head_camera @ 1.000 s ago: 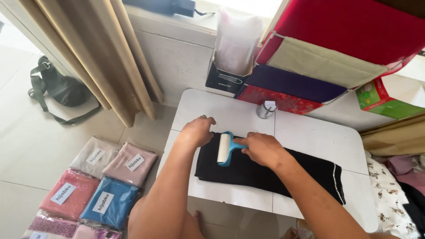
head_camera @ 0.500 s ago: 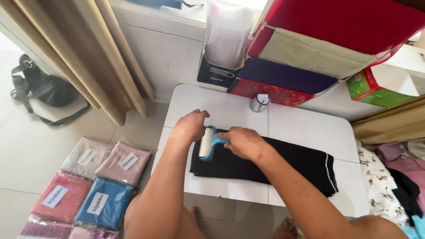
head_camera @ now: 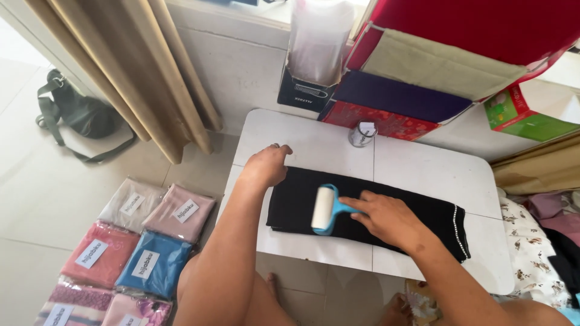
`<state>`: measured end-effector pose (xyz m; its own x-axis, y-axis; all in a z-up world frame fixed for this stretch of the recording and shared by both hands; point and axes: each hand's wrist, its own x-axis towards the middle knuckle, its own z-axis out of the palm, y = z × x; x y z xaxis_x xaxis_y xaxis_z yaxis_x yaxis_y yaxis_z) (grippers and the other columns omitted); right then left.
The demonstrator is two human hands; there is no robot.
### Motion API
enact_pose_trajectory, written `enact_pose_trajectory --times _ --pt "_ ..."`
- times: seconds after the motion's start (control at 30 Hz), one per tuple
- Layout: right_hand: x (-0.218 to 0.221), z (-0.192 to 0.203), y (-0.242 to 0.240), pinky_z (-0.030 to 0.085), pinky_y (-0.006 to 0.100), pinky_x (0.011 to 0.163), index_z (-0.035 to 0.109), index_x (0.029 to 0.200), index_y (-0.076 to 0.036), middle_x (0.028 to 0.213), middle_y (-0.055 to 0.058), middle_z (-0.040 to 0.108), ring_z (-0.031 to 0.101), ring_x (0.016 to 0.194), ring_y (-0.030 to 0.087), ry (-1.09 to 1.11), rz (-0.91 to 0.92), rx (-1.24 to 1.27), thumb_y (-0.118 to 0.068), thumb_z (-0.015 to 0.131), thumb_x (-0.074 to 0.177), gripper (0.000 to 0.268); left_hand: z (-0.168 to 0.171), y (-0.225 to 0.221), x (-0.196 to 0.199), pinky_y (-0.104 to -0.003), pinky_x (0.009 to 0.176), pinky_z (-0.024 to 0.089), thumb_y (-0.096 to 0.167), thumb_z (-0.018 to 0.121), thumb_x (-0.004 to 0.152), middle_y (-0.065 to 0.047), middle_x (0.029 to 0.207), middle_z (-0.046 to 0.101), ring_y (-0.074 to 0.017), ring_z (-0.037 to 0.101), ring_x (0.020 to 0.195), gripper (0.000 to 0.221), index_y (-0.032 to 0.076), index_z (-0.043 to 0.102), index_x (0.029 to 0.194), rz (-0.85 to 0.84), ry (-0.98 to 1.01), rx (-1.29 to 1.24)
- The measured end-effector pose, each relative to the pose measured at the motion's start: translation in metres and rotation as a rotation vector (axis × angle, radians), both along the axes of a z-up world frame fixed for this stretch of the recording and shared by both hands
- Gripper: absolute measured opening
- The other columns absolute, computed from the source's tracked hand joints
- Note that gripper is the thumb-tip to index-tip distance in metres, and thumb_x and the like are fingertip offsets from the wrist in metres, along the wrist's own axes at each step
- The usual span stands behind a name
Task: Using a lint roller to remove lint and dust from a piece of black fabric on a table before folding it.
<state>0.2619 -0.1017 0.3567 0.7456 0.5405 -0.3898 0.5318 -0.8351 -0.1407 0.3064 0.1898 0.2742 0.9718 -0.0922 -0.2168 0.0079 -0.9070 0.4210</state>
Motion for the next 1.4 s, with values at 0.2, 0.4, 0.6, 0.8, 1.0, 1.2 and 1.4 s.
enact_pose_trajectory --times 0.2,0.4,0.6,0.8,1.0,1.2,1.4 --pt "0.002 -0.049 0.034 0.063 0.047 0.072 0.056 0.144 -0.035 0.102 0.013 0.068 0.072 0.089 0.036 -0.051 0.126 0.092 -0.034 0.054 0.099 0.045 0.006 -0.009 0.003 -0.05 0.089 0.061 0.007 0.069 0.092 -0.019 0.116 0.069 -0.0357 0.072 0.108 0.046 0.01 0.061 0.137 -0.024 0.007 0.005" --pt "0.013 -0.06 0.05 0.063 0.046 0.068 0.059 0.142 -0.036 0.096 0.007 0.067 0.074 0.084 0.031 -0.041 0.165 0.007 -0.033 0.059 0.096 0.046 -0.003 -0.011 0.004 -0.049 0.089 0.061 0.01 0.071 0.09 -0.018 0.121 0.066 -0.0354 0.069 0.113 0.044 0.013 0.063 0.134 -0.038 -0.017 0.028" --pt "0.005 -0.058 0.057 0.062 0.042 0.072 0.053 0.149 -0.033 0.103 0.013 0.068 0.073 0.088 0.033 0.09 0.12 0.238 -0.029 0.055 0.101 0.047 0.008 -0.015 -0.004 -0.05 0.095 0.059 0.008 0.071 0.09 -0.018 0.123 0.066 -0.0369 0.066 0.119 0.046 0.01 0.063 0.135 -0.076 0.04 -0.034" --pt "-0.011 -0.068 -0.005 0.063 0.041 0.075 0.046 0.152 -0.031 0.107 0.015 0.068 0.073 0.092 0.032 0.075 0.056 0.296 -0.031 0.047 0.106 0.046 -0.036 -0.015 -0.003 -0.051 0.099 0.057 0.001 0.063 0.086 -0.02 0.118 0.069 -0.0381 0.068 0.118 0.054 0.007 0.049 0.138 -0.085 0.148 -0.057" --pt "-0.018 -0.084 -0.104 0.061 0.04 0.077 0.049 0.151 -0.037 0.098 0.011 0.067 0.071 0.087 0.032 0.029 0.015 0.388 -0.037 0.053 0.103 0.049 -0.078 -0.03 -0.011 -0.053 0.098 0.059 0.02 0.091 0.066 -0.022 0.136 0.058 -0.0408 0.059 0.129 0.075 0.014 0.053 0.131 -0.191 0.267 0.23" --pt "-0.001 -0.049 -0.199 0.055 0.049 0.076 0.068 0.136 -0.033 0.094 0.018 0.072 0.07 0.086 0.042 0.164 -0.087 0.386 -0.031 0.071 0.09 0.046 -0.11 -0.037 -0.014 -0.053 0.097 0.059 0.007 0.091 0.059 -0.017 0.144 0.047 -0.0379 0.048 0.137 0.097 0.023 0.043 0.142 -0.175 0.258 0.363" --pt "0.017 -0.048 -0.293 0.05 0.035 0.07 0.079 0.123 -0.043 0.087 0.005 0.076 0.066 0.072 0.021 0.331 -0.467 0.108 -0.02 0.086 0.078 0.051 -0.097 -0.045 -0.018 -0.053 0.097 0.059 0.003 0.09 0.058 -0.016 0.142 0.05 -0.0367 0.049 0.137 0.102 0.024 0.044 0.146 -0.135 0.275 0.387"
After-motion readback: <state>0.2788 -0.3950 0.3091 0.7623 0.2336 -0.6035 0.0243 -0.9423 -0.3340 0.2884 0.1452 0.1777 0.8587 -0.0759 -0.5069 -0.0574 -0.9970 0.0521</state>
